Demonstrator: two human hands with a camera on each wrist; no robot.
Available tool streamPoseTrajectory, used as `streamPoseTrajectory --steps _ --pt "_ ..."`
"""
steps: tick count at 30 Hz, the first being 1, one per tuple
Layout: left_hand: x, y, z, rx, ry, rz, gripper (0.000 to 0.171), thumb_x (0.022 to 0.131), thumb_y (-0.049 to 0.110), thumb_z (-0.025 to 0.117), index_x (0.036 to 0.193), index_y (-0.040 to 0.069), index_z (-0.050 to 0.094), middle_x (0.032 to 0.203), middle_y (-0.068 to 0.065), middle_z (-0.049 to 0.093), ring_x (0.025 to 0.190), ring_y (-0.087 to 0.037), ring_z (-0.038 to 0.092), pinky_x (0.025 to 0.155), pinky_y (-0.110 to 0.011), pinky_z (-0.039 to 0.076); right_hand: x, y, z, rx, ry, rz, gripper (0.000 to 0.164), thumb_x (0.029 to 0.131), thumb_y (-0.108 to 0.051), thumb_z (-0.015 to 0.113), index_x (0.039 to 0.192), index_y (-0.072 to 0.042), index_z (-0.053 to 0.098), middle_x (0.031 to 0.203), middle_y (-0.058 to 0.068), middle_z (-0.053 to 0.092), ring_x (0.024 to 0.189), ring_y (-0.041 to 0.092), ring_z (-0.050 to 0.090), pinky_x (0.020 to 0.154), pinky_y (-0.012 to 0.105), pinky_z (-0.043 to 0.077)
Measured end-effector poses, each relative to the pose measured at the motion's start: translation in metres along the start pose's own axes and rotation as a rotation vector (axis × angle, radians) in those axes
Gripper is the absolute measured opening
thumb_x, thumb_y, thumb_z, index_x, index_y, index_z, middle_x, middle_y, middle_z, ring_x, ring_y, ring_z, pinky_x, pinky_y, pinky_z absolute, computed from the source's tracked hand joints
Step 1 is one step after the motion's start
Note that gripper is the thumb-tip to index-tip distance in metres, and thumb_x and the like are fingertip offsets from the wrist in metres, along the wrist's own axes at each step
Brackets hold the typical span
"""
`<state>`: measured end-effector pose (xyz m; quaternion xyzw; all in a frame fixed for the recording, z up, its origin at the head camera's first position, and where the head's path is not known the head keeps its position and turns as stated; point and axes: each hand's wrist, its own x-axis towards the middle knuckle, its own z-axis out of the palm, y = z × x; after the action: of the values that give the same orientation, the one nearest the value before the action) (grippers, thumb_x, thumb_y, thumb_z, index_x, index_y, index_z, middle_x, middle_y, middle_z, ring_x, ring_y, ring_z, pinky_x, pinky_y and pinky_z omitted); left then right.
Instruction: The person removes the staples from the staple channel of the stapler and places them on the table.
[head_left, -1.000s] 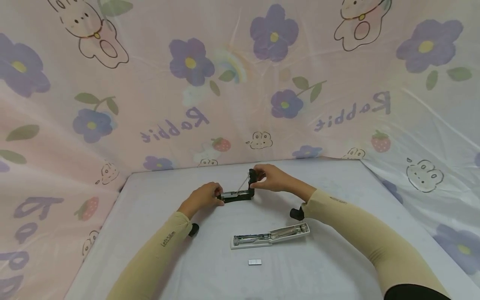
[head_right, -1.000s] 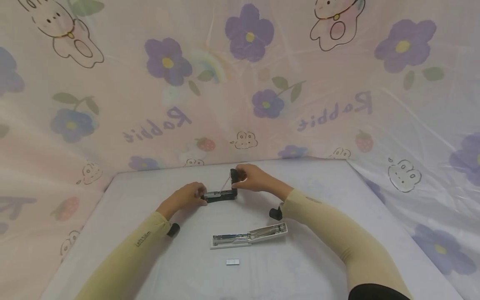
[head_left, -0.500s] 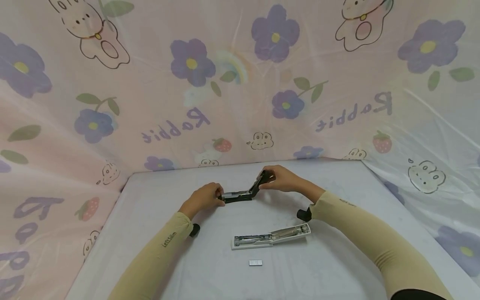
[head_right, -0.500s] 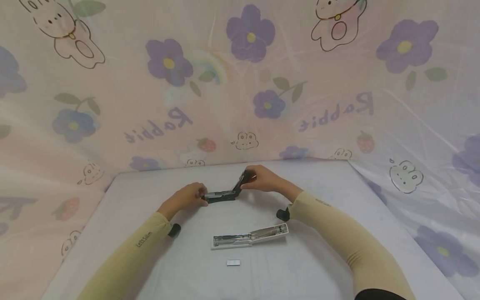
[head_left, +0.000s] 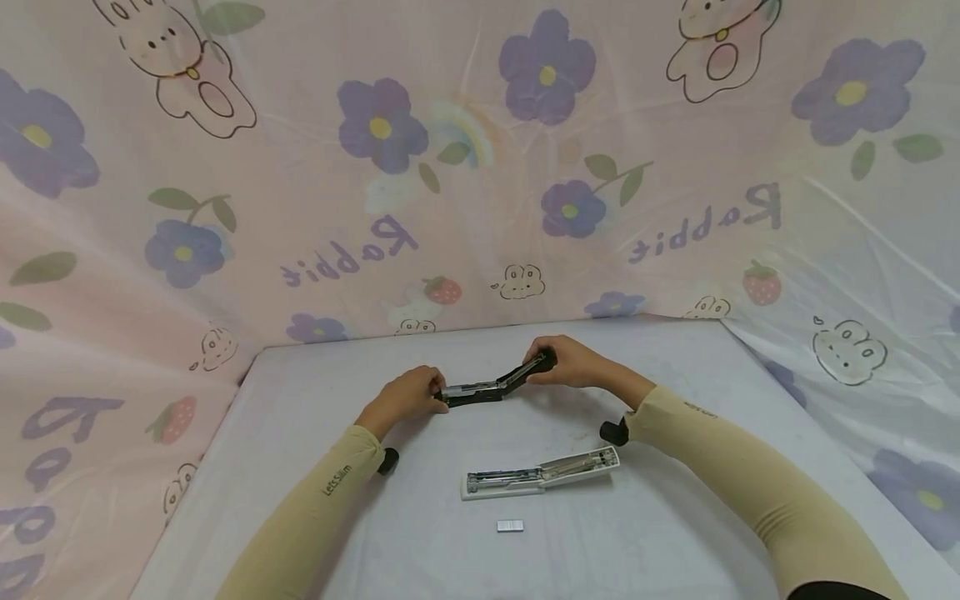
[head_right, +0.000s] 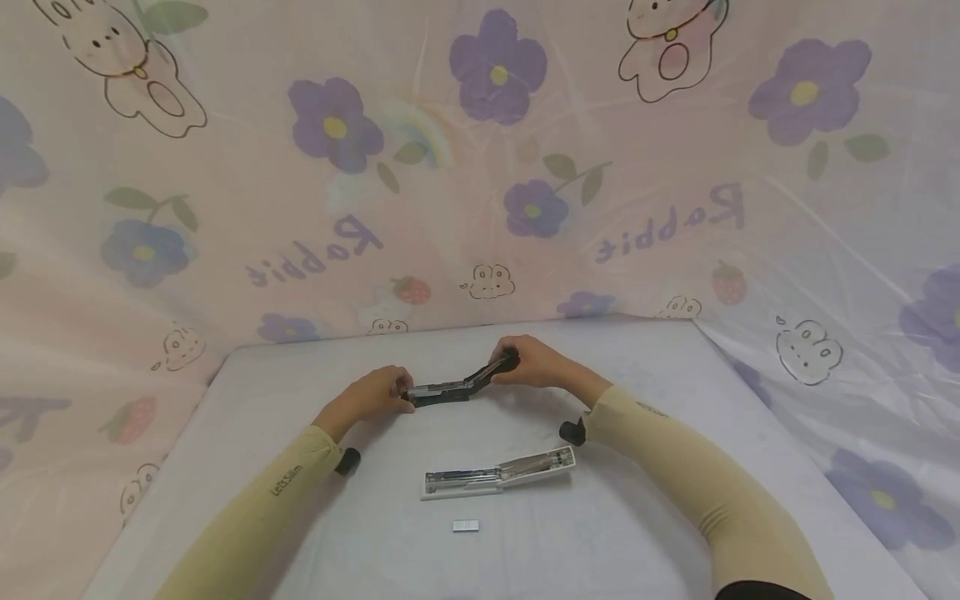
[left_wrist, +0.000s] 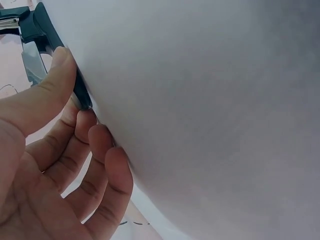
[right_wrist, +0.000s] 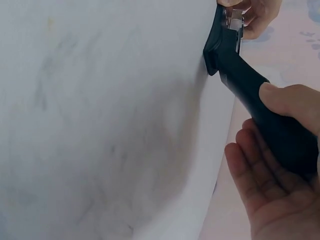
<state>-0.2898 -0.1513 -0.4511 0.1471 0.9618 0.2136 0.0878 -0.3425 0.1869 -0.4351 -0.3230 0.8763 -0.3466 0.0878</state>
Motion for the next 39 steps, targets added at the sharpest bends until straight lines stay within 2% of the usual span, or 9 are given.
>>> streamPoseTrajectory --steps 13,23,26,32,36,39 --pt "0.001 0.0 0.0 -0.002 -0.011 0.007 0.041 0.09 0.025 0.09 0.119 0.006 0.069 0.101 -0.003 0.064 0.094 -0.019 0.059 0.091 -0.044 0.052 0.001 0.005 0.0 -0.068 -0.046 0.03 0.023 0.091 -0.019 0.088 0.109 -0.015 0.073 0.112 0.001 0.072 0.104 0.02 0.064 0.097 0.046 0.051" --pt "0.004 -0.004 0.002 0.001 -0.014 -0.003 0.04 0.09 0.025 0.09 0.118 0.007 0.069 0.101 -0.002 0.064 0.094 -0.018 0.059 0.091 -0.044 0.052 0.002 -0.005 -0.003 -0.193 -0.085 0.014 0.024 0.092 -0.019 0.086 0.109 -0.015 0.07 0.111 0.001 0.072 0.106 0.021 0.063 0.1 0.048 0.05" --pt "0.004 -0.004 0.002 -0.006 -0.017 0.001 0.04 0.09 0.025 0.09 0.118 0.007 0.068 0.101 -0.002 0.064 0.093 -0.018 0.058 0.09 -0.044 0.052 0.004 -0.009 -0.005 -0.204 -0.099 0.003 0.028 0.092 -0.02 0.086 0.114 -0.011 0.07 0.115 0.004 0.072 0.111 0.024 0.065 0.103 0.048 0.051" --pt "0.003 -0.004 0.0 -0.018 -0.025 -0.003 0.04 0.091 0.025 0.09 0.119 0.007 0.068 0.102 -0.002 0.064 0.094 -0.018 0.058 0.091 -0.044 0.052 0.013 -0.022 -0.005 -0.13 -0.088 -0.034 0.042 0.096 -0.022 0.084 0.127 0.0 0.067 0.126 0.019 0.07 0.12 0.037 0.066 0.106 0.054 0.052" --pt "0.003 -0.003 0.0 -0.021 -0.025 -0.004 0.04 0.091 0.024 0.09 0.119 0.007 0.068 0.102 -0.002 0.063 0.094 -0.018 0.058 0.091 -0.044 0.051 0.022 -0.036 0.002 -0.146 -0.045 -0.077 0.029 0.098 -0.017 0.081 0.12 -0.002 0.07 0.119 0.014 0.072 0.117 0.036 0.066 0.105 0.056 0.052" --pt "0.003 -0.002 0.0 -0.023 -0.026 -0.001 0.04 0.09 0.024 0.09 0.118 0.006 0.068 0.102 -0.003 0.064 0.093 -0.018 0.058 0.09 -0.044 0.052 0.03 -0.045 0.011 -0.165 -0.011 -0.098 0.02 0.098 -0.016 0.081 0.113 -0.005 0.074 0.113 0.007 0.072 0.114 0.032 0.068 0.104 0.052 0.054"
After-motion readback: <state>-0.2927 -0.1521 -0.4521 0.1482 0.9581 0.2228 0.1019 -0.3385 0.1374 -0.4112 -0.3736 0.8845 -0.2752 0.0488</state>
